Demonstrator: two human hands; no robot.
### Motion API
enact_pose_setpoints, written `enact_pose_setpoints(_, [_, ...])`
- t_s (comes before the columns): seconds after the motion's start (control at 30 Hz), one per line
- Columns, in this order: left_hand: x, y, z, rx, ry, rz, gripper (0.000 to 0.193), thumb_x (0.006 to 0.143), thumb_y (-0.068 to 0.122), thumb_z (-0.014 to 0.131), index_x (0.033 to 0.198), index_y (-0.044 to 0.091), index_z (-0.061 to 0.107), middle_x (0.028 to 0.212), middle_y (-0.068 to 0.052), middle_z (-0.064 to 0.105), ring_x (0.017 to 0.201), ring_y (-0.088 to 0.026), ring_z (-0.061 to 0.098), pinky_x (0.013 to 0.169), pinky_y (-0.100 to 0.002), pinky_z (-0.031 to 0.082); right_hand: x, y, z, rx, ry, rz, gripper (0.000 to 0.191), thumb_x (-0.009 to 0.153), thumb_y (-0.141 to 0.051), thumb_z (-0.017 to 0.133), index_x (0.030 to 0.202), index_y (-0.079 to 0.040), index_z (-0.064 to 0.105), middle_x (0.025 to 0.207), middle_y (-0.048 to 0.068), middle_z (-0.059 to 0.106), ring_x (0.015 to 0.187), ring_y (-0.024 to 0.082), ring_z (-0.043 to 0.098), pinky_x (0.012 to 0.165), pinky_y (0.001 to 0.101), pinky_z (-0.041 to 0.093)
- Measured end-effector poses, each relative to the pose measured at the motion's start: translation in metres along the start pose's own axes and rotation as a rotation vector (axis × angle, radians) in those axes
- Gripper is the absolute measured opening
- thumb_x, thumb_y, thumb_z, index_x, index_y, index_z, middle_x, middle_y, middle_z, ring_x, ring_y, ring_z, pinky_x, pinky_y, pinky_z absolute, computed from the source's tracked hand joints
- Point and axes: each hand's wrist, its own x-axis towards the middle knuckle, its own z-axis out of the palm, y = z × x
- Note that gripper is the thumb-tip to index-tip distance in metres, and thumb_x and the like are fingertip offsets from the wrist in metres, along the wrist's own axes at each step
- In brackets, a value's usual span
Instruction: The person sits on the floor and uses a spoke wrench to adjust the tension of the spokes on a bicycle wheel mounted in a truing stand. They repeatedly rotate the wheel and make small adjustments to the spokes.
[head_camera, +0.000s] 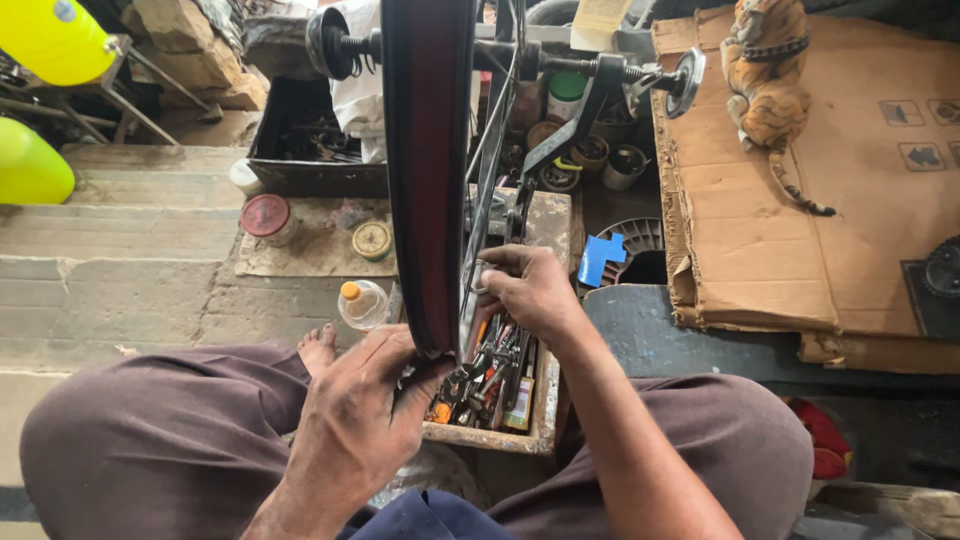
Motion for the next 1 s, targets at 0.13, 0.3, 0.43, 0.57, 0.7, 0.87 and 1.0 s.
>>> enact_pose_setpoints(0.13, [0.001, 0.002, 0.004, 0.028, -0.015, 0.014, 0.015, 0.086, 0.02, 0.071, 0.1, 0.021, 0.073, 0.087, 0.002, 0.07, 0.085, -0.022, 0.07, 0.1, -0.072, 0.029, 0.001, 0.005, 0.003, -0.004, -0.126, -0.047, 0.037, 0.092, -0.007, 0.065, 0.127, 0.004, 0.066, 0.101, 0.016, 0.077, 0.077, 0.014, 0.075, 0.069, 0.0282, 0.065])
enact_pose_setpoints(0.3, [0.001, 0.0, 0.007, 0.013, -0.025, -0.018, 0.015, 0.085, 0.017, 0.07, 0.1, 0.021, 0.072, 0.089, 0.004, 0.071, 0.083, -0.022, 0.07, 0.096, -0.075, 0.027, -0.01, -0.001, 0.007, -0.387, 0.02, 0.027, 0.036, 0.086, -0.012, 0.077, 0.119, 0.002, 0.073, 0.092, 0.017, 0.081, 0.075, 0.016, 0.074, 0.069, 0.0321, 0.061])
enact_pose_setpoints(0.43, [0.0, -0.001, 0.009, 0.024, -0.044, -0.047, 0.012, 0.088, 0.02, 0.071, 0.099, 0.023, 0.073, 0.085, 0.005, 0.069, 0.081, -0.021, 0.069, 0.095, -0.072, 0.029, -0.016, -0.009, 0.015, -0.43, 0.064, -0.047, 0.04, 0.082, -0.015, 0.081, 0.118, 0.001, 0.073, 0.101, 0.013, 0.077, 0.084, 0.015, 0.076, 0.076, 0.0301, 0.061])
enact_pose_setpoints(0.57, [0.001, 0.003, 0.004, 0.002, 0.019, 0.028, 0.021, 0.084, 0.013, 0.071, 0.102, 0.021, 0.075, 0.089, 0.002, 0.072, 0.084, -0.022, 0.07, 0.097, -0.07, 0.03, -0.03, -0.009, 0.035, -0.682, 0.222, -0.247, 0.053, 0.078, -0.02, 0.085, 0.124, 0.0, 0.07, 0.106, 0.02, 0.075, 0.085, 0.025, 0.076, 0.081, 0.0362, 0.058])
enact_pose_setpoints(0.7, [0.008, 0.015, -0.016, -0.162, 0.104, 0.111, 0.016, 0.09, 0.014, 0.071, 0.106, 0.011, 0.072, 0.097, -0.004, 0.075, 0.085, -0.021, 0.075, 0.082, -0.044, 0.053, -0.041, -0.013, 0.032, -0.288, 0.025, -0.068, 0.043, 0.083, -0.02, 0.081, 0.12, 0.0, 0.074, 0.097, 0.017, 0.078, 0.076, 0.015, 0.073, 0.066, 0.0291, 0.057])
enact_pose_setpoints(0.87, [0.021, 0.034, -0.052, -0.211, 0.235, 0.173, 0.017, 0.099, 0.013, 0.071, 0.113, 0.004, 0.069, 0.097, -0.009, 0.073, 0.085, -0.02, 0.077, 0.071, -0.029, 0.058, -0.047, -0.017, 0.001, 0.605, -0.624, 0.059, 0.031, 0.092, -0.011, 0.075, 0.115, 0.008, 0.069, 0.093, 0.019, 0.078, 0.049, 0.008, 0.061, 0.043, 0.0173, 0.047])
enact_pose_setpoints(1.0, [0.027, 0.036, -0.058, -0.264, 0.2, 0.161, 0.016, 0.1, 0.014, 0.069, 0.113, 0.005, 0.07, 0.099, -0.008, 0.073, 0.085, -0.019, 0.074, 0.07, -0.028, 0.059, -0.039, -0.007, 0.0, 0.692, -0.676, 0.009, 0.026, 0.095, -0.007, 0.071, 0.115, 0.011, 0.067, 0.088, 0.017, 0.075, 0.052, 0.012, 0.064, 0.044, 0.0206, 0.05])
